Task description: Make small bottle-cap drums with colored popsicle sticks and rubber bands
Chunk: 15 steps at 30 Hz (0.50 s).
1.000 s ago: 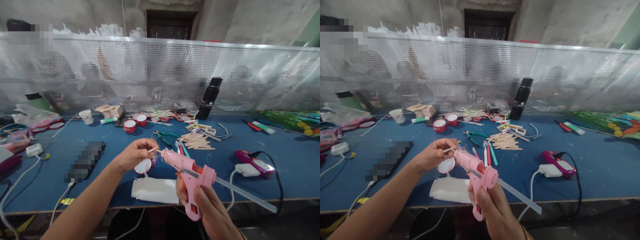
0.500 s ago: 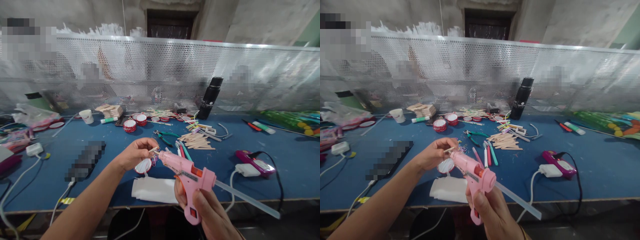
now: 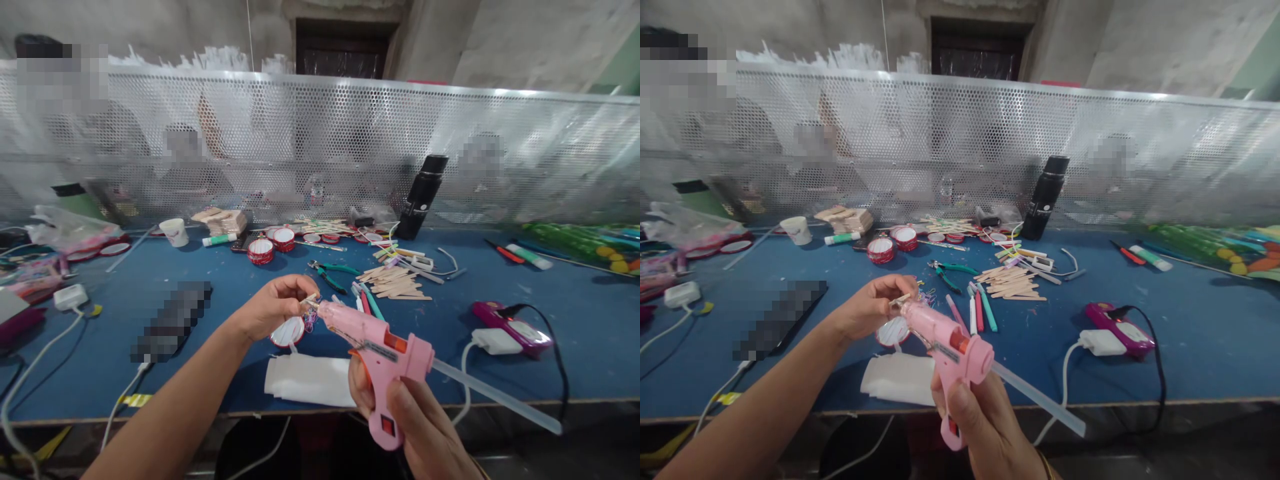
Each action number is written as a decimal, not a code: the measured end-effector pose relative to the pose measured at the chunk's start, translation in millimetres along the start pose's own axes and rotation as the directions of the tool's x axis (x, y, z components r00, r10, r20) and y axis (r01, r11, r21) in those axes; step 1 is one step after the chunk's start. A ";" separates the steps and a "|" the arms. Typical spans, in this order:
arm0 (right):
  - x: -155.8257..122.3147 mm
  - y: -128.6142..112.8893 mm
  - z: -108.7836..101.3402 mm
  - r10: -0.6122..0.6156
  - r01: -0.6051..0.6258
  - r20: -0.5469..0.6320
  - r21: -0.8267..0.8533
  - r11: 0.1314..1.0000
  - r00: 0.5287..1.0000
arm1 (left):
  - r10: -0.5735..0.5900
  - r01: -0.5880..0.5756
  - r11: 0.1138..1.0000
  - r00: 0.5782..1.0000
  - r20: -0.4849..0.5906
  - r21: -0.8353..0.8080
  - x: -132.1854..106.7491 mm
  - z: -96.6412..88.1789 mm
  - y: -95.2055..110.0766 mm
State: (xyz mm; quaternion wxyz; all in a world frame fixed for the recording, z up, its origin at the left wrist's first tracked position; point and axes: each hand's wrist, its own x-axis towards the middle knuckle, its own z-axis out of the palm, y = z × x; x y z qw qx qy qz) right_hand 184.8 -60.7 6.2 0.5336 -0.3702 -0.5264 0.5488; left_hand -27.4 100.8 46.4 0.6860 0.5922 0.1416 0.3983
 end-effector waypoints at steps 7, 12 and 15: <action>6.0 0.1 -0.9 -0.066 0.066 -0.033 -0.007 0.998 0.997 | 0.006 -0.006 1.000 1.000 0.001 0.013 0.5 0.0 0.3; 6.2 -2.2 0.6 -0.058 0.057 -0.045 -0.025 0.998 0.997 | 0.006 -0.006 1.000 1.000 -0.002 0.016 0.3 -0.4 0.4; 8.7 -3.2 1.6 -0.061 0.060 -0.053 -0.018 0.998 0.997 | 0.005 -0.005 1.000 1.000 -0.009 0.012 0.1 0.4 1.1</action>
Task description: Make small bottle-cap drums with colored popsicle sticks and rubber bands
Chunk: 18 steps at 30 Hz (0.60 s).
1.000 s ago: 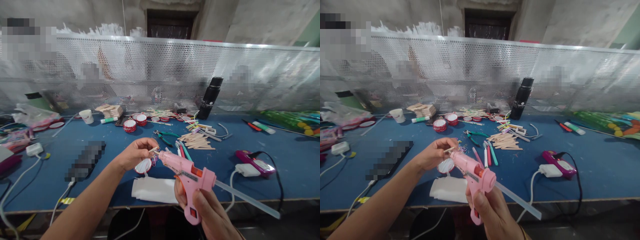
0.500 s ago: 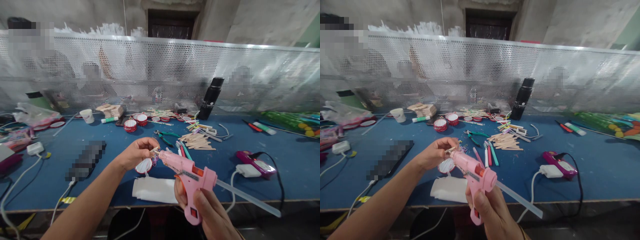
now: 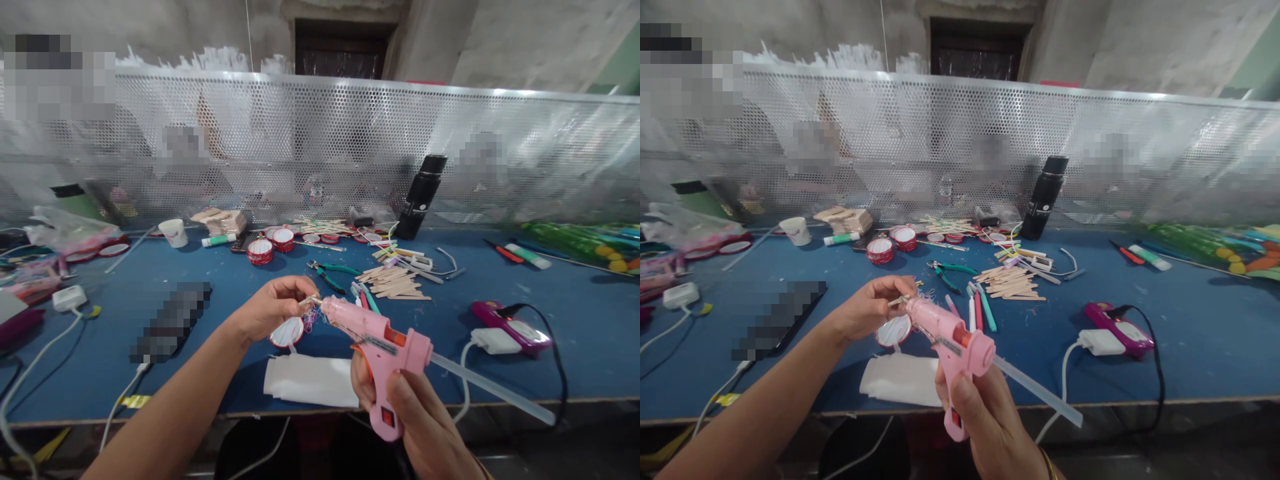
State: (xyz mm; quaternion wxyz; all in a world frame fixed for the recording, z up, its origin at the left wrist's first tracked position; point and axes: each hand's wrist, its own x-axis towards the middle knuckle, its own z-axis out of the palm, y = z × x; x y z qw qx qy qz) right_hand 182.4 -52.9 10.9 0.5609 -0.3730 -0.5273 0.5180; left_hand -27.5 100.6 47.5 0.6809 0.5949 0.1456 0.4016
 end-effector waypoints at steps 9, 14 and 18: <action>0.9 -1.4 -3.0 -0.037 0.035 -0.036 -0.054 0.998 0.999 | -0.002 0.002 1.000 1.000 0.012 -0.005 0.5 0.3 0.7; 1.5 -3.7 -2.7 -0.040 0.038 -0.043 -0.063 0.997 0.998 | 0.006 -0.006 1.000 1.000 0.005 -0.026 0.7 -1.7 -1.1; 0.8 -2.2 -2.3 -0.024 0.021 -0.057 -0.046 0.999 0.998 | 0.004 -0.004 0.999 1.000 -0.004 -0.044 0.8 -1.7 -1.6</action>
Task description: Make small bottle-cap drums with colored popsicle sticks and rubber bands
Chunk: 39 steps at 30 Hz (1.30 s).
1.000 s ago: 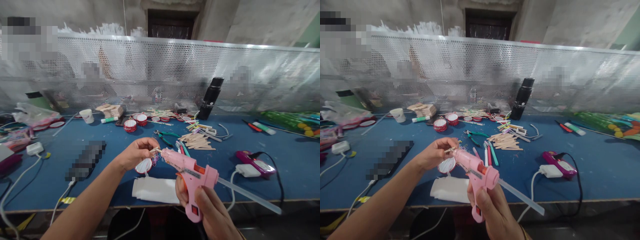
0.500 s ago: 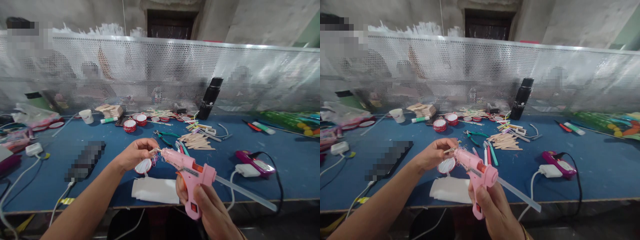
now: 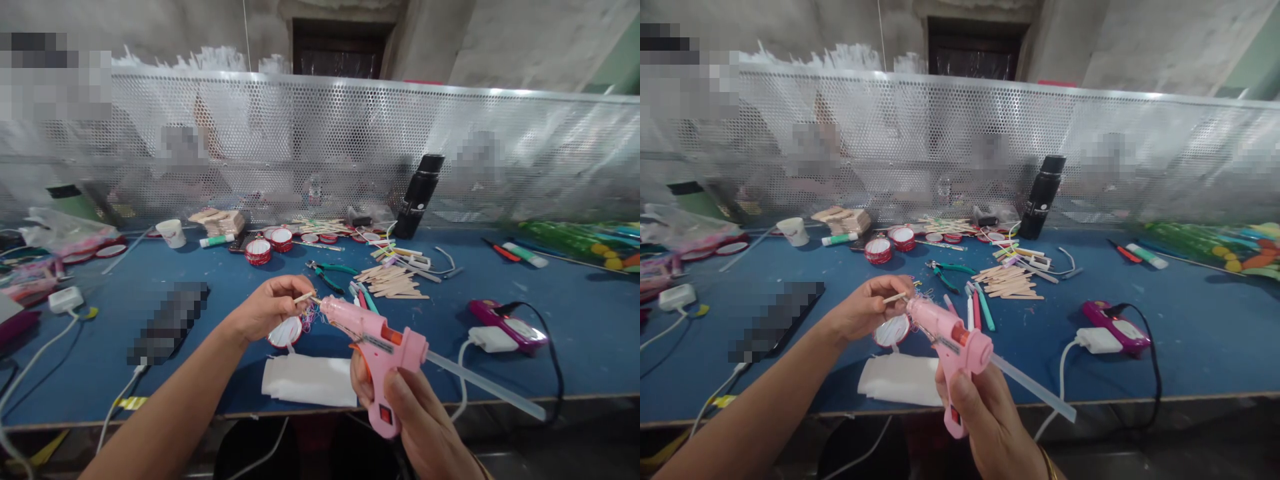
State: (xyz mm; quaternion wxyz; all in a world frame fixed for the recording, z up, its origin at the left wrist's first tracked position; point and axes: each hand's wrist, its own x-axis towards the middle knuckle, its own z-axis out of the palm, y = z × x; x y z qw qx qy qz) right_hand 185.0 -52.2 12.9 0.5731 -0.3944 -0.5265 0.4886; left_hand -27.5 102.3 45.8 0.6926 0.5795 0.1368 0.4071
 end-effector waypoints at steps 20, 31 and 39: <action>9.3 -38.5 -109.7 -0.453 0.235 0.033 -0.887 0.397 0.891 | 0.001 -0.012 0.988 0.997 -0.075 -0.152 2.4 -8.0 -0.5; 33.0 20.7 -152.3 -0.262 0.119 0.134 -0.990 -0.071 0.956 | -0.006 -0.019 0.959 0.996 -0.088 -0.282 0.1 -8.5 1.5; 26.9 37.9 -155.8 -0.276 0.150 0.167 -0.985 -0.080 0.947 | -0.003 -0.003 0.960 1.000 -0.021 -0.281 -2.8 -4.0 3.5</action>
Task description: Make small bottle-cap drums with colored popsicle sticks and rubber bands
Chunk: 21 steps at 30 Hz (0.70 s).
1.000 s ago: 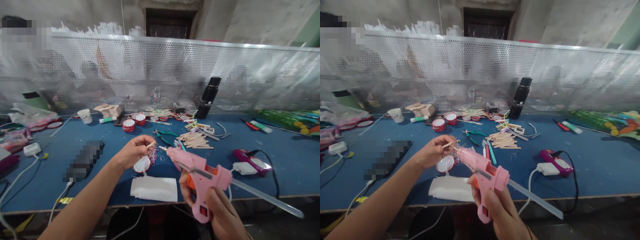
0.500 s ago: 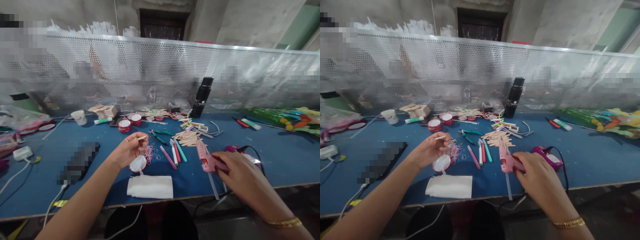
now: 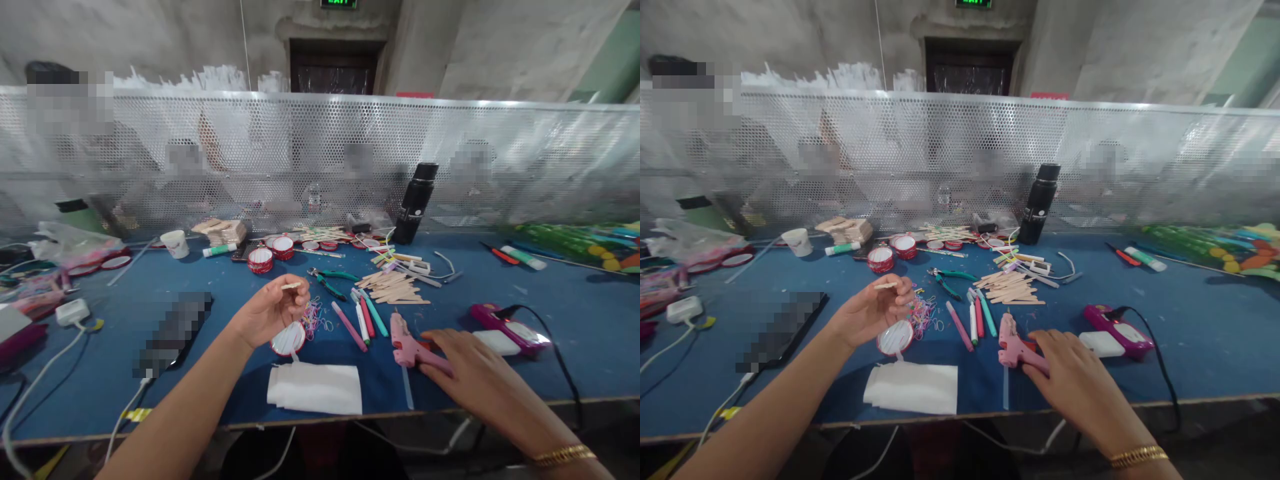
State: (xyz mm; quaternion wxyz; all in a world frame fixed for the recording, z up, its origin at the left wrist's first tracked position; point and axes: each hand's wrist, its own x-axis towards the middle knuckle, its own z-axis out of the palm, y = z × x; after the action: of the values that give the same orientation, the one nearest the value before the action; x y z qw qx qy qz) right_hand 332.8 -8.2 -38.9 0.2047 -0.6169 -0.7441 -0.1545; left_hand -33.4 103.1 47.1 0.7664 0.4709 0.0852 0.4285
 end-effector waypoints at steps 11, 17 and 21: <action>68.6 -133.6 -46.8 -0.031 -0.015 0.116 0.378 0.926 0.993 | 0.032 -0.032 0.999 0.999 -0.015 -0.017 -0.4 2.1 2.3; 118.3 -188.9 -28.7 -0.116 0.012 0.361 0.278 0.961 0.925 | 0.032 -0.033 0.999 0.999 -0.031 -0.020 -0.2 2.2 0.7; 127.8 -196.6 -16.5 -0.140 0.042 0.390 0.249 0.968 0.910 | 0.036 -0.036 0.999 0.999 -0.015 -0.009 -1.6 3.2 1.7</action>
State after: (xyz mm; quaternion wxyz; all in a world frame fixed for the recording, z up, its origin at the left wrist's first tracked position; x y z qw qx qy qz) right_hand 121.9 55.4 43.2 0.1103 -0.5714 -0.8113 0.0561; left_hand -33.6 100.1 49.7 0.7600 0.4657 0.0806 0.4461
